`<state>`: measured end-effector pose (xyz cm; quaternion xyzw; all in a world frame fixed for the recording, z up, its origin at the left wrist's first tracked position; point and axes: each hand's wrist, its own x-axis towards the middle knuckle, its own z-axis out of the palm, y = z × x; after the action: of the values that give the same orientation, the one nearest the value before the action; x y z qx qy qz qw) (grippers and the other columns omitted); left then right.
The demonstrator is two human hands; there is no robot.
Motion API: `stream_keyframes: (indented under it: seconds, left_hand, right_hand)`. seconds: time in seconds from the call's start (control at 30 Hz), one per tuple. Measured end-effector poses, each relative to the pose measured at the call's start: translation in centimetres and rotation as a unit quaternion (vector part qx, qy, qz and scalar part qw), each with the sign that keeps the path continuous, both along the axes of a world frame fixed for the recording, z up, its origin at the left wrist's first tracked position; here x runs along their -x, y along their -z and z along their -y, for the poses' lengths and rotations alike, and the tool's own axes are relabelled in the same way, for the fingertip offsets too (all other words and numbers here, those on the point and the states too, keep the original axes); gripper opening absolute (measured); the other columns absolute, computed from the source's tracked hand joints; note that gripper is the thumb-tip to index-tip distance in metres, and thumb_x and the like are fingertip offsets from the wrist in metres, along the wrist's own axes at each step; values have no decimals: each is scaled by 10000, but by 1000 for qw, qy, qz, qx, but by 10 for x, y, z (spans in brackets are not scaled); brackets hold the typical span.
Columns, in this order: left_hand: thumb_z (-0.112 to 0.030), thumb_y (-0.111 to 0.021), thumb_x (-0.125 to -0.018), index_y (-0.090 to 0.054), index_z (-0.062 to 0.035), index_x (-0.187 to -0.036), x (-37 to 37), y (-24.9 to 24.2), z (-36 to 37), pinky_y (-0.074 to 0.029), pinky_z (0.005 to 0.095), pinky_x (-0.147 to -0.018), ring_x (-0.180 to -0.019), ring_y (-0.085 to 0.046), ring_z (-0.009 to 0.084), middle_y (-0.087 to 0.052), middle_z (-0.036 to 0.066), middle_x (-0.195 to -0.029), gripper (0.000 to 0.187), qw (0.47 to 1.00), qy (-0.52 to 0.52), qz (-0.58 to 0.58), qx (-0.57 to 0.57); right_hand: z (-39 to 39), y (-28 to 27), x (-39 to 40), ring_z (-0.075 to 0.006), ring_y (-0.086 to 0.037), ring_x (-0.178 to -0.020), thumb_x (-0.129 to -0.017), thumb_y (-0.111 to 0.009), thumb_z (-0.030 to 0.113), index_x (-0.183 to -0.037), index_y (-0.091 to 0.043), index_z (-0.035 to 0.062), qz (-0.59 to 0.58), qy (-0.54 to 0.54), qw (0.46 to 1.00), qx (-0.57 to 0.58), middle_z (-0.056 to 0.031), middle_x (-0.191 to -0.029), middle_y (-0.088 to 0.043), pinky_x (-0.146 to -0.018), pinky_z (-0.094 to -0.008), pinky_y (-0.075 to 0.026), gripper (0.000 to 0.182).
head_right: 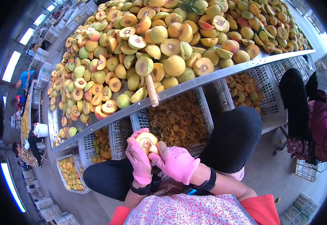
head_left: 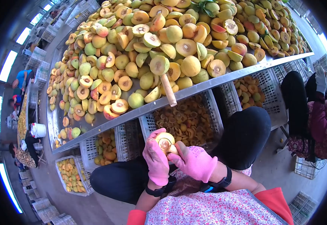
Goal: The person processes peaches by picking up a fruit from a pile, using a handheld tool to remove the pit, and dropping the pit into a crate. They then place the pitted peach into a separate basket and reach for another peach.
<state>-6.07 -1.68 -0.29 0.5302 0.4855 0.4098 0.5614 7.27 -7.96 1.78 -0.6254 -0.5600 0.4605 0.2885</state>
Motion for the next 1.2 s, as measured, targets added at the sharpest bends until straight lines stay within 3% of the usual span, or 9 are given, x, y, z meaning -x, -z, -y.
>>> stream_keyframes:
  seconds: [0.3, 0.47, 0.53, 0.63, 0.77, 0.9, 1.03, 1.1, 1.2]
  left_hand:
    - [-579, -329, -1058, -636, 44, -1167, 13, -8, -12, -527, 338, -839, -966, -671, 225, -676, 118, -1119, 703, 984, 132, -117, -27]
    - [-580, -321, -1056, -628, 24, -1180, -19, -3, 10, -561, 327, -794, -969, -670, 234, -664, 137, -1135, 689, 995, -52, 68, -58]
    - [-546, -339, -1063, -650, 16, -1075, -20, 0, 9, -573, 325, -747, -923, -679, 245, -683, 151, -1067, 643, 989, -89, 78, -87]
    - [-472, -383, -1070, -626, 7, -845, -12, 5, 5, -558, 331, -624, -758, -690, 239, -701, 158, -825, 582, 989, -105, 84, -63]
    - [-565, -285, -1063, -548, -48, -701, -2, -9, -12, -512, 343, -532, -519, -619, 234, -663, 151, -628, 684, 993, 73, 33, -82]
    - [-531, -246, -1075, -517, -57, -678, 8, -6, -23, -514, 357, -540, -526, -627, 263, -653, 162, -611, 675, 968, 213, 122, -52]
    - [-495, -339, -1079, -550, -27, -729, -5, -25, -18, -520, 335, -553, -573, -655, 269, -640, 179, -649, 621, 983, 114, 92, 106]
    - [-505, -330, -1078, -552, -32, -731, -5, -18, -16, -515, 338, -541, -564, -647, 268, -637, 184, -643, 628, 984, 101, 88, 119]
    - [-545, -311, -1068, -553, -43, -726, -3, 4, -17, -508, 346, -519, -545, -631, 270, -631, 191, -631, 654, 976, 107, 146, 124]
  right_hand:
    - [12, 11, 4, -432, -663, -750, -1032, -535, 370, -1051, -515, 15, -78, 17, 996, 41, -225, -748, -648, -624, -476, -491, 356]
    - [7, 9, 3, -417, -679, -816, -1039, -526, 324, -1135, -533, -9, -181, 36, 981, 60, -254, -806, -654, -676, -443, -495, 347]
    - [8, 12, 4, -327, -675, -723, -1050, -510, 339, -1158, -538, -6, -238, 25, 966, 95, -187, -742, -643, -650, -394, -483, 362]
    - [11, 21, 7, -129, -537, -573, -1058, -471, 429, -1035, -541, 32, -395, 1, 897, 200, 11, -691, -538, -526, -297, -436, 404]
    - [10, 7, -16, -34, -319, -393, -1058, -441, 489, -934, -492, 120, -506, -73, 798, 318, 44, -615, -419, -341, -208, -229, 392]
    - [15, 16, -23, -27, -318, -390, -1051, -443, 519, -940, -499, 126, -645, -126, 678, 331, 54, -590, -382, -340, -210, -231, 412]
    - [15, 24, -21, -31, -275, -406, -1056, -410, 542, -955, -490, 114, -656, -134, 673, 315, 58, -601, -359, -356, -215, -199, 447]
    - [15, 24, -17, -33, -311, -375, -1055, -426, 522, -931, -494, 123, -580, -93, 743, 322, 57, -585, -384, -327, -215, -228, 423]
    - [17, 36, -18, -35, -305, -373, -1063, -416, 510, -928, -493, 122, -650, -112, 677, 326, 59, -579, -384, -326, -213, -218, 419]
